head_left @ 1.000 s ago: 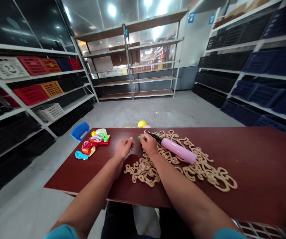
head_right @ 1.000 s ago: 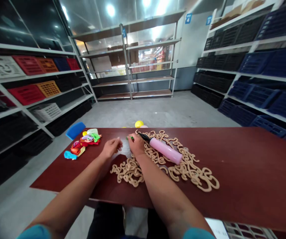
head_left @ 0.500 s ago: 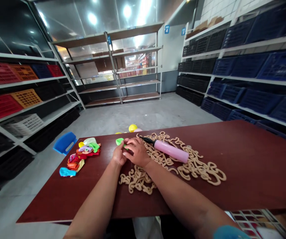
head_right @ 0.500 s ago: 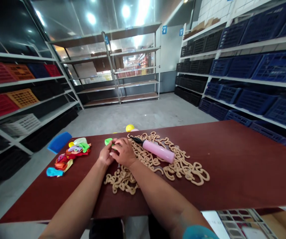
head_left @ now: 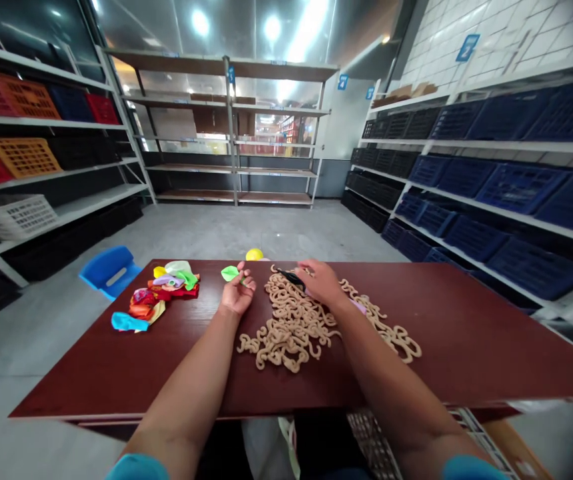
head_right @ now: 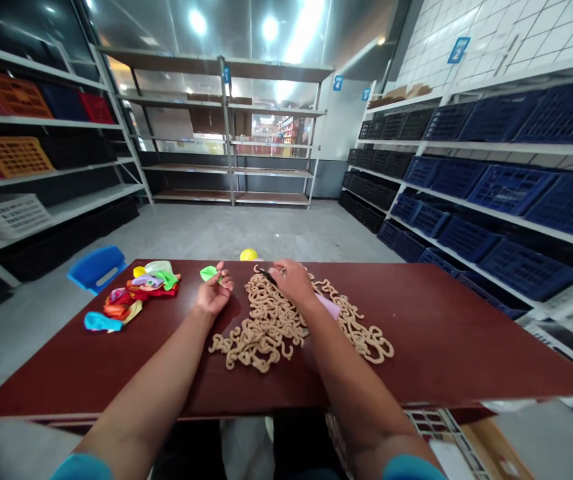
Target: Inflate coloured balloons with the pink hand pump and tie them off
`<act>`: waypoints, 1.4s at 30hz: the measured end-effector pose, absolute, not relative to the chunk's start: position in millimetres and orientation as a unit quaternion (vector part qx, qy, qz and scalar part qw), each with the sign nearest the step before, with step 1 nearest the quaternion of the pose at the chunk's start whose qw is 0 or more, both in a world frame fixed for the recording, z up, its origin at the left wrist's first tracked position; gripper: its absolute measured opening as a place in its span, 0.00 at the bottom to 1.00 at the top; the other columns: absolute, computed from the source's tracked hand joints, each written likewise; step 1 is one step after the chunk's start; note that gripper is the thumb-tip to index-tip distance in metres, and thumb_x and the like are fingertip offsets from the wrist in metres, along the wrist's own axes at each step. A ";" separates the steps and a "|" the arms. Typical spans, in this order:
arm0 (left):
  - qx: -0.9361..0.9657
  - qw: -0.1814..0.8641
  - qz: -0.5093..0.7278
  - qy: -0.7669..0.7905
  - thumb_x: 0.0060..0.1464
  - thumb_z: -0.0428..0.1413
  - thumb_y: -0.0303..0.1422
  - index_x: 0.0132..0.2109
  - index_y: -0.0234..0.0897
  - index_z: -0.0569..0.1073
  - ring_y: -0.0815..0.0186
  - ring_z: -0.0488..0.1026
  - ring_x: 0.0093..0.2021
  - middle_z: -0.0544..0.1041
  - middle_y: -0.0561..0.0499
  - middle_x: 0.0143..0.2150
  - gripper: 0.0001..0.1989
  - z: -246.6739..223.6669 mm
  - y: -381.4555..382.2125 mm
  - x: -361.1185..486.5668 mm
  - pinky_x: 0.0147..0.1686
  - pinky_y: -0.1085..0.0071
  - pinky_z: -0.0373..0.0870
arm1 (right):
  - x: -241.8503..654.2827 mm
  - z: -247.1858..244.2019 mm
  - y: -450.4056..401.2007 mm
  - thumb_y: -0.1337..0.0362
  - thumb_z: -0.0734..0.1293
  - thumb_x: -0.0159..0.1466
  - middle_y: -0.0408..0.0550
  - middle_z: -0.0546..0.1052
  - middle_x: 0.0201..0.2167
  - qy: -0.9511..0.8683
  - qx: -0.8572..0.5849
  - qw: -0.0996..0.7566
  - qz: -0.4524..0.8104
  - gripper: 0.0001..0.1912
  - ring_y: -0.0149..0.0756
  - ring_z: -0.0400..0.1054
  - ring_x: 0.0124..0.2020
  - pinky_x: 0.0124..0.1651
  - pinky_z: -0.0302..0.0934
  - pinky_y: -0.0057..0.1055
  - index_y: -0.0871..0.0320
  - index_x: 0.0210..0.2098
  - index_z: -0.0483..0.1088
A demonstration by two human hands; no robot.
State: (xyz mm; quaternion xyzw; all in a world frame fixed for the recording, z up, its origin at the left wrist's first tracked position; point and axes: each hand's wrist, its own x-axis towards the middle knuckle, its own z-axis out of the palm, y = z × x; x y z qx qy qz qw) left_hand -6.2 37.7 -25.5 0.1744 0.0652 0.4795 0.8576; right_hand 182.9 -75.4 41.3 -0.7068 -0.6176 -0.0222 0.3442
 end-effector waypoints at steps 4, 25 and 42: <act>0.152 0.860 0.483 0.060 0.50 0.49 0.18 0.41 0.36 0.69 0.78 0.59 0.22 0.68 0.51 0.33 0.13 -30.1 42.2 -3.2 0.22 0.79 0.58 | 221.5 17.7 -112.3 0.52 0.62 0.56 0.54 0.71 0.43 -0.543 -0.828 0.127 -0.057 0.20 0.43 0.63 0.44 0.45 0.54 0.35 0.59 0.43 0.67; 0.078 0.839 0.533 0.078 0.50 0.47 0.16 0.36 0.32 0.70 0.73 0.68 0.27 0.71 0.50 0.30 0.11 -27.2 41.4 -3.5 0.31 0.73 0.69 | 180.3 5.8 -165.1 0.56 0.62 0.57 0.52 0.69 0.43 -0.672 -0.712 0.122 -0.163 0.23 0.41 0.63 0.43 0.43 0.55 0.34 0.57 0.50 0.61; 0.133 0.828 0.536 0.099 0.46 0.52 0.15 0.42 0.34 0.67 0.72 0.68 0.27 0.70 0.50 0.32 0.16 -24.6 28.4 7.7 0.30 0.72 0.68 | 170.8 3.6 -154.1 0.56 0.64 0.55 0.51 0.71 0.40 -0.658 -0.719 0.138 -0.177 0.22 0.40 0.64 0.40 0.41 0.56 0.34 0.57 0.48 0.63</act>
